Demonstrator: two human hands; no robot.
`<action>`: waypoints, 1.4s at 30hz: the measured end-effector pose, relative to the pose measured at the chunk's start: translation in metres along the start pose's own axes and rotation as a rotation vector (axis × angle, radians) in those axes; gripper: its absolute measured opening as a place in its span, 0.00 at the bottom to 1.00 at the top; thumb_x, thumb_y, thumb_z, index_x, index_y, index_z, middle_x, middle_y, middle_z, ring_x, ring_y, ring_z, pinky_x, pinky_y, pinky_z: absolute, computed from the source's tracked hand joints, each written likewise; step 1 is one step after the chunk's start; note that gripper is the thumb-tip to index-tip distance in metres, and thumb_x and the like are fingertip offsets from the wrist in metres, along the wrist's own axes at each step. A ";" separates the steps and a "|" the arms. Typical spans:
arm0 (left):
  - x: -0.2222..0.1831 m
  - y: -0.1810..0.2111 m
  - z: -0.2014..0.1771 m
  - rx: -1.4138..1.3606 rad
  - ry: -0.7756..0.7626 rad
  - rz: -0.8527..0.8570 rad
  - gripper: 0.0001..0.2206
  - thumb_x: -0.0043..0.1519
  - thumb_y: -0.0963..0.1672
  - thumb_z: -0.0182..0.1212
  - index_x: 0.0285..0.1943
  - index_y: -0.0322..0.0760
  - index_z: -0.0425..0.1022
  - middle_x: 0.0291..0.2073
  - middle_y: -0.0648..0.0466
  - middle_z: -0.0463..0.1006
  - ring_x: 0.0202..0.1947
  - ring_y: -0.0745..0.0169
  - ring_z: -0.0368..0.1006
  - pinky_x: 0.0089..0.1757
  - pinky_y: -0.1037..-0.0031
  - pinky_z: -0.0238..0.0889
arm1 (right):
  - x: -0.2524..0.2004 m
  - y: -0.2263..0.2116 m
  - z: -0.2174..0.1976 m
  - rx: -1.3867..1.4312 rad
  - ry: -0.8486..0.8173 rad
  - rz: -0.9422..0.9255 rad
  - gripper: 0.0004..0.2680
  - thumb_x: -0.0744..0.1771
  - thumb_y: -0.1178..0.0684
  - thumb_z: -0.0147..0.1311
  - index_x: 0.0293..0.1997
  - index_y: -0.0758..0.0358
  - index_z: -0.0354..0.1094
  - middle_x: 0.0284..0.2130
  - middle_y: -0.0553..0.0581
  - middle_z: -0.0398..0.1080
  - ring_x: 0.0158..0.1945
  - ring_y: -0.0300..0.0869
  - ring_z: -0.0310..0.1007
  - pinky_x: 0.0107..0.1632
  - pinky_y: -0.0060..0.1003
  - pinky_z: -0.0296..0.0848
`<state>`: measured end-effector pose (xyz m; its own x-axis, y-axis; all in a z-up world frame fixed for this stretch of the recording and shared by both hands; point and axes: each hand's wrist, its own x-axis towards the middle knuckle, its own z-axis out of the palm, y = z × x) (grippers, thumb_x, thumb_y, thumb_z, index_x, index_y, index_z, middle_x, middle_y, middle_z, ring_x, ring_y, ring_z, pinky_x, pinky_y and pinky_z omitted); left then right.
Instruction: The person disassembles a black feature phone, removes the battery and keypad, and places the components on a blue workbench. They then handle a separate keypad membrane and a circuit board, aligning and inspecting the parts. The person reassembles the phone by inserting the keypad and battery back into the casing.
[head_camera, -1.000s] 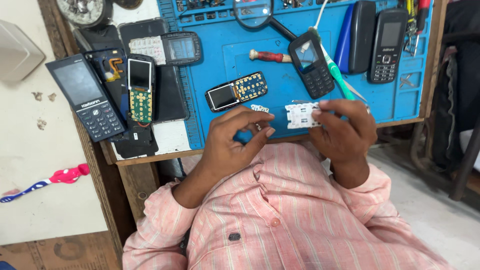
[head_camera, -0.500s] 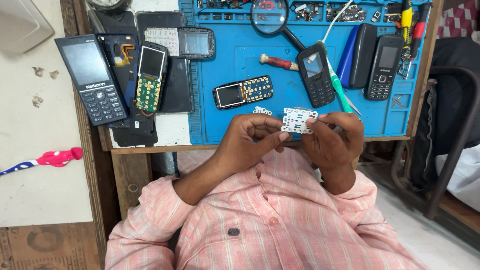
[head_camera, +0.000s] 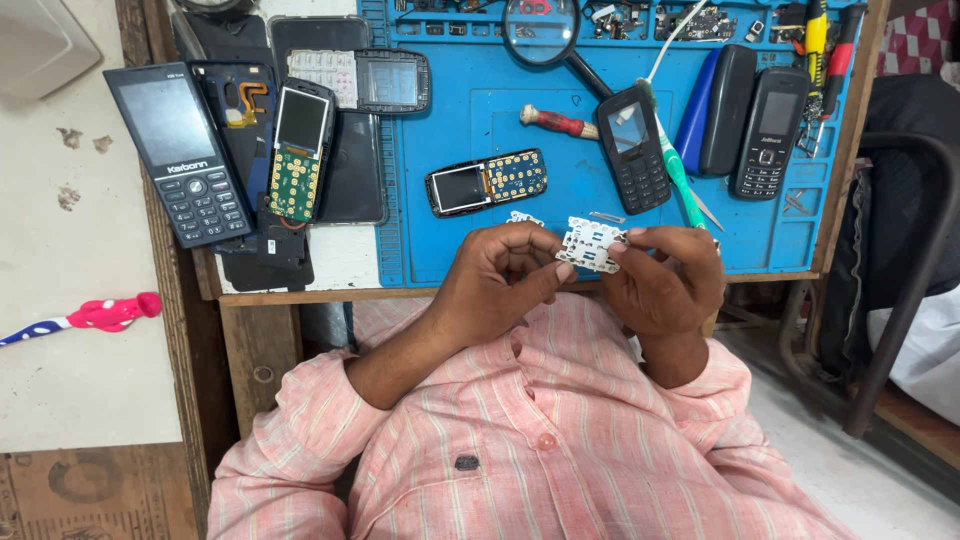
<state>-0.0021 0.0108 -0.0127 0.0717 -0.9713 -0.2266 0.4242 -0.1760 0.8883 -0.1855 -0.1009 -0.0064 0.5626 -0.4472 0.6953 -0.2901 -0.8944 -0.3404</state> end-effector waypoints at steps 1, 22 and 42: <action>0.000 0.000 0.000 0.003 0.002 -0.003 0.07 0.65 0.41 0.66 0.45 0.29 0.76 0.29 0.55 0.80 0.27 0.77 0.76 0.27 0.84 0.67 | 0.001 -0.001 0.000 0.004 -0.010 0.010 0.10 0.64 0.61 0.72 0.41 0.57 0.72 0.43 0.54 0.71 0.38 0.43 0.73 0.39 0.38 0.69; 0.003 -0.013 -0.006 -0.137 0.021 0.035 0.04 0.66 0.37 0.62 0.46 0.27 0.74 0.33 0.53 0.80 0.28 0.77 0.74 0.31 0.82 0.69 | -0.010 0.001 0.005 0.065 0.018 0.033 0.12 0.65 0.61 0.69 0.41 0.61 0.62 0.48 0.59 0.67 0.38 0.44 0.74 0.37 0.35 0.73; 0.004 -0.016 -0.009 -0.146 0.043 0.035 0.03 0.67 0.37 0.60 0.47 0.27 0.74 0.33 0.54 0.80 0.28 0.79 0.72 0.30 0.84 0.67 | -0.008 0.005 0.006 0.125 0.004 0.001 0.09 0.65 0.62 0.68 0.37 0.61 0.66 0.47 0.59 0.67 0.39 0.42 0.75 0.37 0.33 0.74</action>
<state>-0.0002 0.0116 -0.0317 0.1255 -0.9683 -0.2162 0.5473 -0.1141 0.8291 -0.1863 -0.1016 -0.0173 0.5596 -0.4484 0.6970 -0.1919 -0.8882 -0.4174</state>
